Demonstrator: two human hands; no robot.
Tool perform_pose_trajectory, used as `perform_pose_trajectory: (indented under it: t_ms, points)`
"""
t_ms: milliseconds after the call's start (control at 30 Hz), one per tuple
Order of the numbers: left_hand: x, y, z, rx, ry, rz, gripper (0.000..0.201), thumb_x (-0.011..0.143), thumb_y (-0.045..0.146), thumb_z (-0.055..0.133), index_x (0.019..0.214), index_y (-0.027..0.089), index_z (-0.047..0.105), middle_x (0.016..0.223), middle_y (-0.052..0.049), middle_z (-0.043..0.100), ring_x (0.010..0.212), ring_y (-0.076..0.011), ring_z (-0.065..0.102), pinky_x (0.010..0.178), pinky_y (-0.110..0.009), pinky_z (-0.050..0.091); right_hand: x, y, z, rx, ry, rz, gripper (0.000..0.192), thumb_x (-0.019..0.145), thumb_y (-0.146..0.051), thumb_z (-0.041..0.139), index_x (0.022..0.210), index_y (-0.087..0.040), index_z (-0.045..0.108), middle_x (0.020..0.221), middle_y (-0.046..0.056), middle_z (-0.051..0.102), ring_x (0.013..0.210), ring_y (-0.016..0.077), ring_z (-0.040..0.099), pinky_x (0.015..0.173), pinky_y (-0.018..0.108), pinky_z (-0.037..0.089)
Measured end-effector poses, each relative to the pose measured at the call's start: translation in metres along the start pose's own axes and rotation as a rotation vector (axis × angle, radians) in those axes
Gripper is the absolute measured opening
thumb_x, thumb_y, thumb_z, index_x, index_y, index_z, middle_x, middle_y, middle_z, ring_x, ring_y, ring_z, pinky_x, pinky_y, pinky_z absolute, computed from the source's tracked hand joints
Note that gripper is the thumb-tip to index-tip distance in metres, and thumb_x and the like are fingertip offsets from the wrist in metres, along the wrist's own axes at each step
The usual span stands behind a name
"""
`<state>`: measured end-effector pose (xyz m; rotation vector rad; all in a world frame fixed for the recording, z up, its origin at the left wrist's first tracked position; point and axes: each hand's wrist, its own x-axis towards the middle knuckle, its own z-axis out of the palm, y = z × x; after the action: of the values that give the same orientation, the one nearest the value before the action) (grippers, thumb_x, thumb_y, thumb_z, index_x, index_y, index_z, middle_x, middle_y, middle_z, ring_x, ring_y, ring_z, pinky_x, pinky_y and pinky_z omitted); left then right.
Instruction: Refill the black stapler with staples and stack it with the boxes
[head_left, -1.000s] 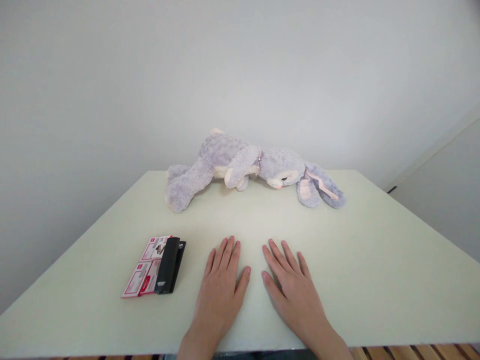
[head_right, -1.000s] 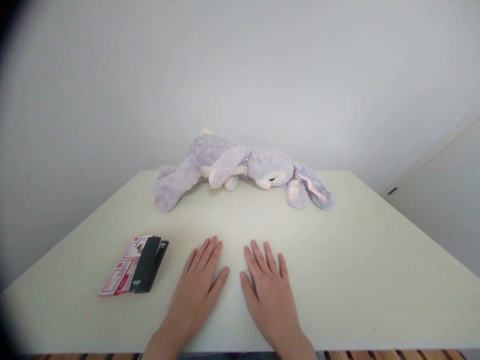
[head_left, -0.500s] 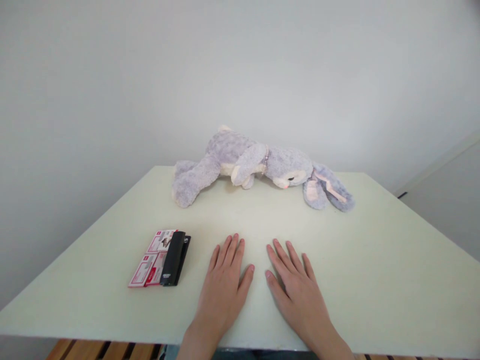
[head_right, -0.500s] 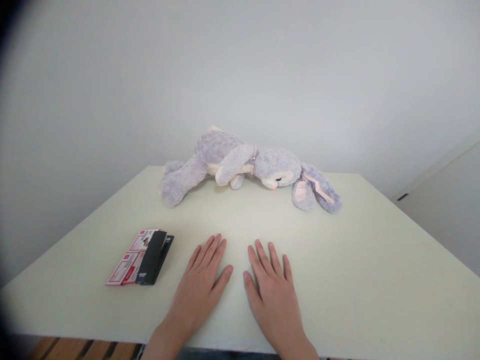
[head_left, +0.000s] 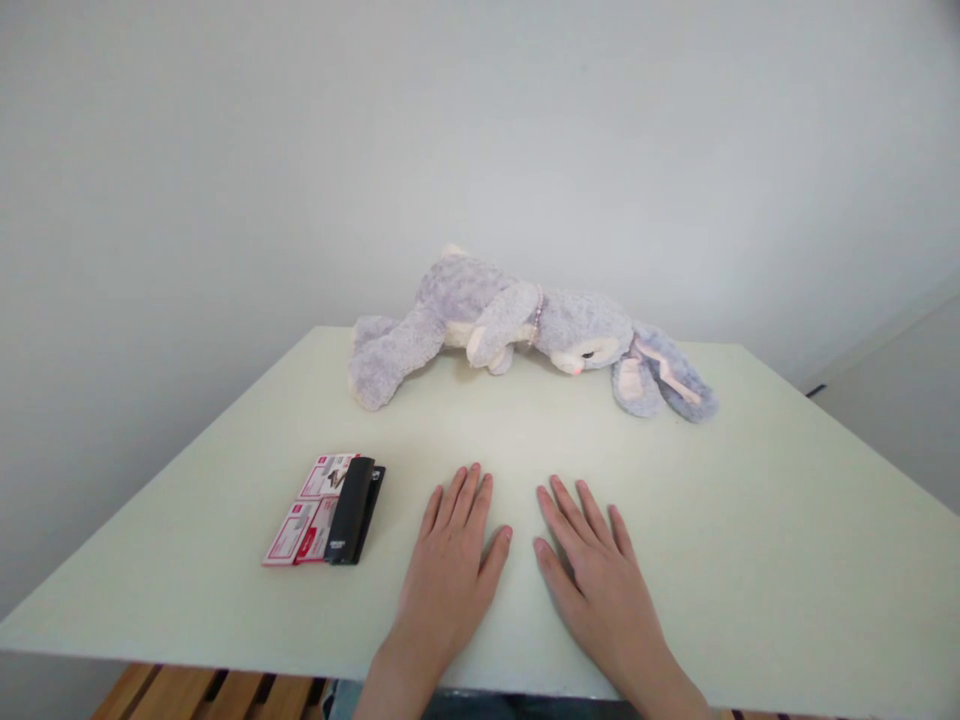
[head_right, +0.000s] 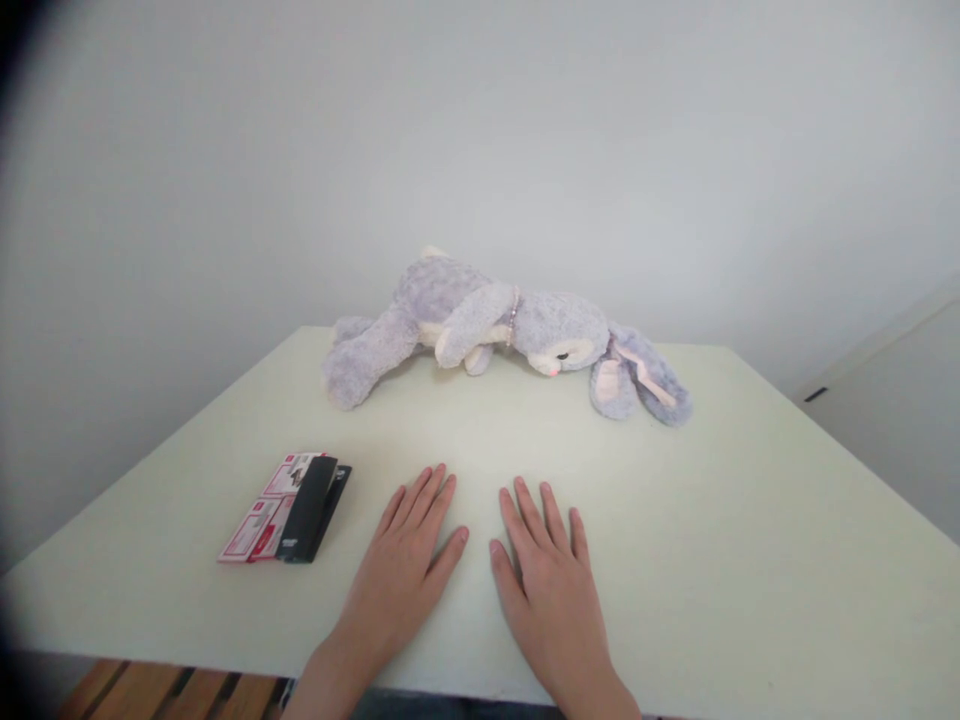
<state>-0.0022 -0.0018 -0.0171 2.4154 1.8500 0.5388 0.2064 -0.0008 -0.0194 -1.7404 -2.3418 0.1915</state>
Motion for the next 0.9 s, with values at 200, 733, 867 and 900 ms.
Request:
perform_pose_trajectory:
  t_ms: [200,733,867,900]
  points:
    - [0.0012,-0.0008,0.0006,-0.001,-0.001,0.004,0.06,0.107,0.046,0.039,0.162,0.024,0.028,0.171,-0.008,0.028,0.159,-0.0257,0.022,0.127,-0.057,0.029,-0.0005,-0.0003,-0.0015,0.007,-0.003,-0.002,0.06,0.107,-0.048,0.034,0.165,-0.035,0.024,0.171,-0.005,0.022,0.161,0.029,0.011,0.127,0.065,0.018]
    - [0.001,-0.0006,0.0009,0.01,-0.01,-0.003,0.06,0.107,0.046,0.039,0.161,0.023,0.03,0.171,-0.008,0.027,0.16,-0.0248,0.021,0.128,-0.056,0.027,-0.0014,-0.0003,-0.0019,0.0,0.0,-0.001,0.059,0.107,-0.047,0.033,0.165,-0.036,0.023,0.172,-0.006,0.02,0.161,0.0282,0.011,0.127,0.065,0.018]
    - [0.0008,0.0,0.0008,0.011,-0.013,-0.003,0.059,0.107,0.046,0.039,0.161,0.024,0.029,0.172,-0.008,0.026,0.16,-0.0249,0.021,0.128,-0.056,0.027,-0.0004,0.0001,-0.0014,0.008,0.008,-0.005,0.06,0.107,-0.047,0.034,0.165,-0.036,0.024,0.172,-0.005,0.021,0.161,0.0291,0.012,0.127,0.065,0.018]
    - [0.0008,0.0,0.0008,0.01,-0.013,-0.002,0.059,0.107,0.046,0.039,0.161,0.024,0.029,0.172,-0.008,0.026,0.16,-0.0249,0.02,0.128,-0.056,0.027,-0.0003,0.0,-0.0014,0.009,0.01,-0.006,0.06,0.107,-0.047,0.034,0.165,-0.036,0.024,0.172,-0.005,0.021,0.161,0.0291,0.012,0.127,0.065,0.018]
